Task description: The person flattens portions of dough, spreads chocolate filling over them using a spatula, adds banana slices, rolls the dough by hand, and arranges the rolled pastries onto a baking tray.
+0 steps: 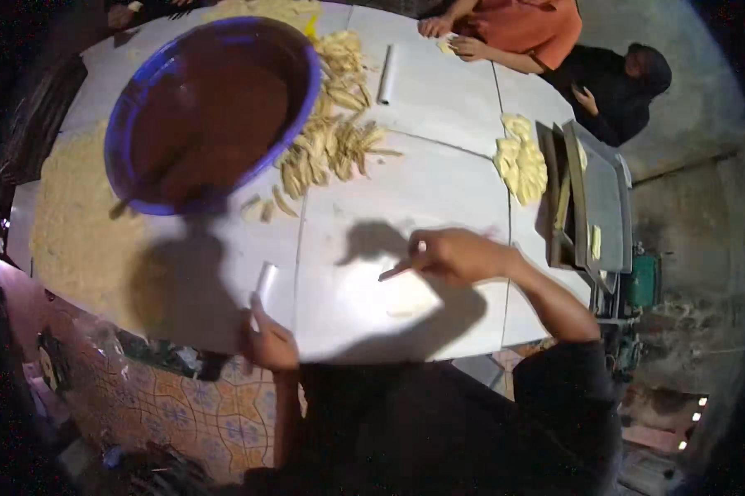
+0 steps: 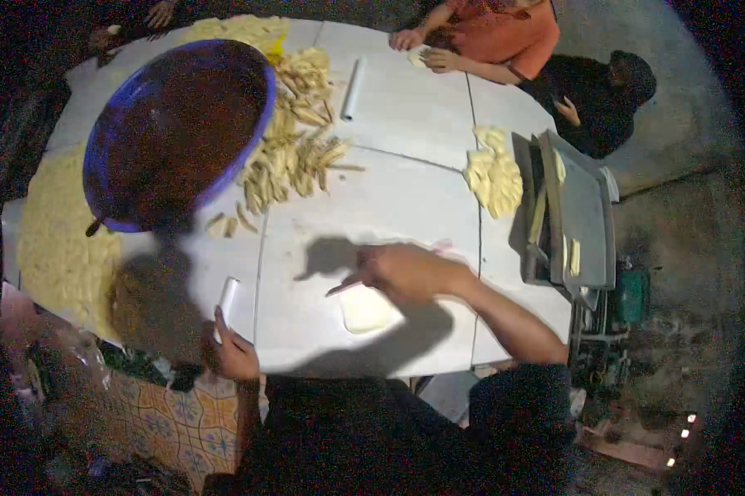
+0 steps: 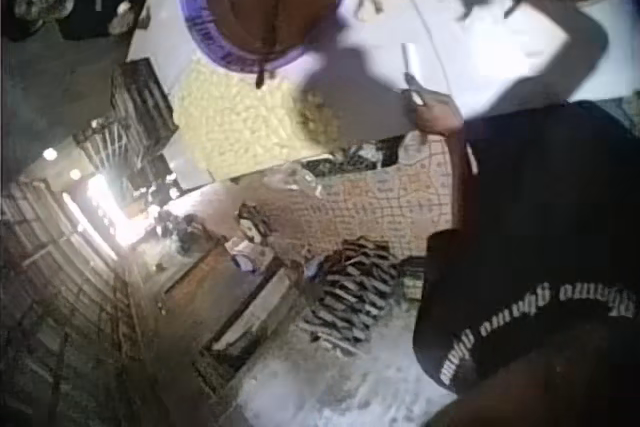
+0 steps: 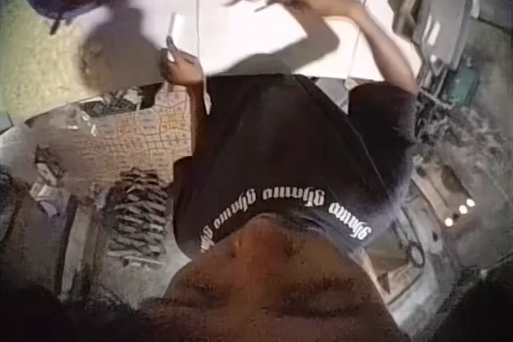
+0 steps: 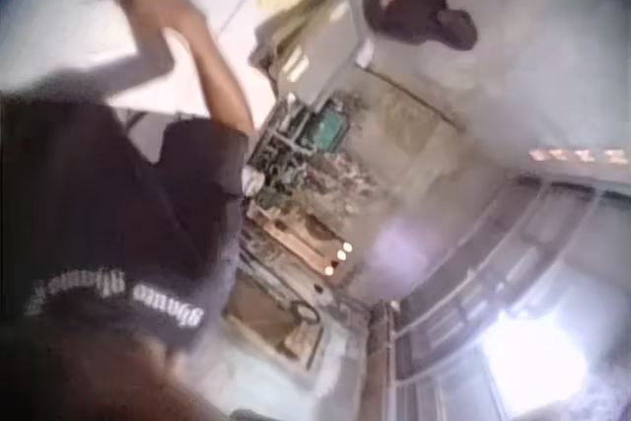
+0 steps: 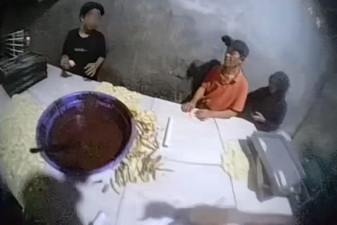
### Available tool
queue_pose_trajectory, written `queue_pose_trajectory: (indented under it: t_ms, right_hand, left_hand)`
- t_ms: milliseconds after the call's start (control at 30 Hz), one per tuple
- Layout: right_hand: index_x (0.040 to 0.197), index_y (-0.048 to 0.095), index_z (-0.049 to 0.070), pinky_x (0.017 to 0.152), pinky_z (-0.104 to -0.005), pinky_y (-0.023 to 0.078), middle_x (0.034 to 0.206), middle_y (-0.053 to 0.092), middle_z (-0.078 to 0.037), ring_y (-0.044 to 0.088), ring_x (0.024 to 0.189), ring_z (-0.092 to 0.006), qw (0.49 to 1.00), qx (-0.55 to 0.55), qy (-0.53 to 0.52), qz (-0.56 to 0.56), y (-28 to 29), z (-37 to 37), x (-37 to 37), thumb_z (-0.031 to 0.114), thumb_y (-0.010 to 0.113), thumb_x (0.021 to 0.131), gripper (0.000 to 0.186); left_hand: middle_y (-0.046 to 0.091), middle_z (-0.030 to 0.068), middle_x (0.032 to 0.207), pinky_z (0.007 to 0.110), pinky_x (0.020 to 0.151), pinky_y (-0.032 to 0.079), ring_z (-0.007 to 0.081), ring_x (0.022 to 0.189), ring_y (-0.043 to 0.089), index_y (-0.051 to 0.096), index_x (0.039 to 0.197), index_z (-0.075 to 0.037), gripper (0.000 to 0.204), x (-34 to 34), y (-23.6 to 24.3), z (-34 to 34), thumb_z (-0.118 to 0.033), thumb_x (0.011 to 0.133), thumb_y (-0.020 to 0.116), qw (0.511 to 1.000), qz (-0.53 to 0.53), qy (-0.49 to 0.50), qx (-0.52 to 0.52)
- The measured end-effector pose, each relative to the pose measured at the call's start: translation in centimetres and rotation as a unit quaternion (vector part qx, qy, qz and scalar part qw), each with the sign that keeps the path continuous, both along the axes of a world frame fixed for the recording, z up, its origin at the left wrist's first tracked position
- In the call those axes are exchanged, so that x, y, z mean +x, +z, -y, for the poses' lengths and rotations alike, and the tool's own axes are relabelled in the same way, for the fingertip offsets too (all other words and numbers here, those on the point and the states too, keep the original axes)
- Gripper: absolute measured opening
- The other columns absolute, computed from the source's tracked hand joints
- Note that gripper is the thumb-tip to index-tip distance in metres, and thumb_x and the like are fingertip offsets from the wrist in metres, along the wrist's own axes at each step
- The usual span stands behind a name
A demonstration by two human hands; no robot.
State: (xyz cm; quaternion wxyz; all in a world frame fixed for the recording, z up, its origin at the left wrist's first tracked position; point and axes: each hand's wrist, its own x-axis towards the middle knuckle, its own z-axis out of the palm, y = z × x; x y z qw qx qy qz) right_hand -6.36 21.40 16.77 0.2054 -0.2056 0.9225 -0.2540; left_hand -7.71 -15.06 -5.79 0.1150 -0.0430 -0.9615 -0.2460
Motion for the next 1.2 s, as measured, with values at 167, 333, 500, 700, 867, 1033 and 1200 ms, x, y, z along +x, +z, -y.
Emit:
queue_pose_trajectory:
  t_ms: [167, 333, 500, 700, 867, 1033, 1200]
  right_hand:
    - [0.134, 0.062, 0.013, 0.088, -0.0442, 0.056, 0.133, 0.054, -0.018, 0.061, 0.11, -0.0365, 0.9, -0.027, -0.422, 0.107, -8.6, 3.7, 13.4, 0.015, 0.07, 0.088, 0.046]
    - [0.133, 0.056, 0.009, 0.076, -0.0438, 0.06, 0.131, 0.053, -0.016, 0.062, 0.105, -0.0362, 0.942, 0.109, -0.253, -0.191, -14.0, 3.8, 17.0, 0.022, 0.068, 0.09, 0.047]
    - [0.128, 0.062, 0.009, 0.072, -0.0455, 0.059, 0.122, 0.062, -0.017, 0.067, 0.092, -0.0367, 0.963, 0.103, -0.251, 0.009, -8.5, 2.6, 16.1, 0.019, 0.064, 0.09, 0.039]
    - [0.115, 0.074, 0.013, 0.076, -0.0454, 0.053, 0.092, 0.07, -0.016, 0.069, 0.087, -0.0339, 0.924, 0.194, -0.283, 0.169, -6.6, -10.0, 16.5, 0.038, 0.071, 0.09, 0.036]
    - [0.108, 0.073, 0.01, 0.074, -0.0482, 0.054, 0.088, 0.07, -0.019, 0.067, 0.082, -0.0407, 0.949, 0.029, -0.303, -0.081, -7.1, 0.6, 1.8, 0.028, 0.068, 0.088, 0.027]
    - [0.103, 0.067, 0.003, 0.077, -0.0493, 0.056, 0.098, 0.07, -0.022, 0.068, 0.087, -0.0413, 0.919, -0.121, -0.266, -0.263, -14.2, 13.3, -13.9, 0.014, 0.064, 0.085, 0.021]
    - [0.119, 0.068, 0.005, 0.076, -0.0459, 0.057, 0.096, 0.071, -0.024, 0.07, 0.085, -0.0386, 0.939, 0.018, -0.245, -0.243, -15.4, 12.7, -15.4, 0.014, 0.064, 0.088, 0.033]
  left_hand:
    - [0.066, 0.0182, 0.119, 0.051, 0.094, 0.048, 0.0374, 0.112, 0.061, 0.055, 0.144, -0.018, 0.053, -0.7, 0.7, -1.0, -0.006, 0.093, 0.056, 0.987, -0.12, -0.015, -0.105]
    - [0.068, 0.013, 0.117, 0.048, 0.098, 0.048, 0.0329, 0.113, 0.062, 0.053, 0.147, -0.024, 0.055, -0.5, -0.4, 0.3, -0.012, 0.094, 0.061, 0.966, -0.172, -0.019, -0.191]
    - [0.066, 0.0151, 0.12, 0.047, 0.098, 0.048, 0.0324, 0.115, 0.062, 0.056, 0.144, -0.021, 0.051, 0.3, 0.6, 0.2, -0.012, 0.094, 0.062, 0.96, -0.191, 0.019, -0.204]
    - [0.066, 0.0144, 0.114, 0.046, 0.097, 0.049, 0.0329, 0.111, 0.061, 0.057, 0.139, -0.015, 0.048, -0.4, 0.4, -1.1, -0.005, 0.092, 0.06, 0.992, -0.09, -0.017, -0.086]
    - [0.066, 0.0177, 0.105, 0.049, 0.084, 0.049, 0.0369, 0.098, 0.063, 0.061, 0.133, -0.013, 0.038, 0.1, 4.6, -1.9, -0.008, 0.095, 0.058, 0.99, -0.09, -0.002, -0.111]
    - [0.067, 0.0176, 0.102, 0.05, 0.083, 0.049, 0.0381, 0.092, 0.063, 0.062, 0.132, -0.013, 0.04, 0.2, -0.1, 0.2, -0.007, 0.093, 0.059, 0.999, 0.003, 0.016, -0.047]
    - [0.067, 0.0212, 0.108, 0.049, 0.093, 0.046, 0.0389, 0.099, 0.063, 0.053, 0.144, -0.014, 0.056, -0.3, 2.4, -1.6, -0.003, 0.089, 0.057, 0.999, -0.013, -0.008, -0.04]
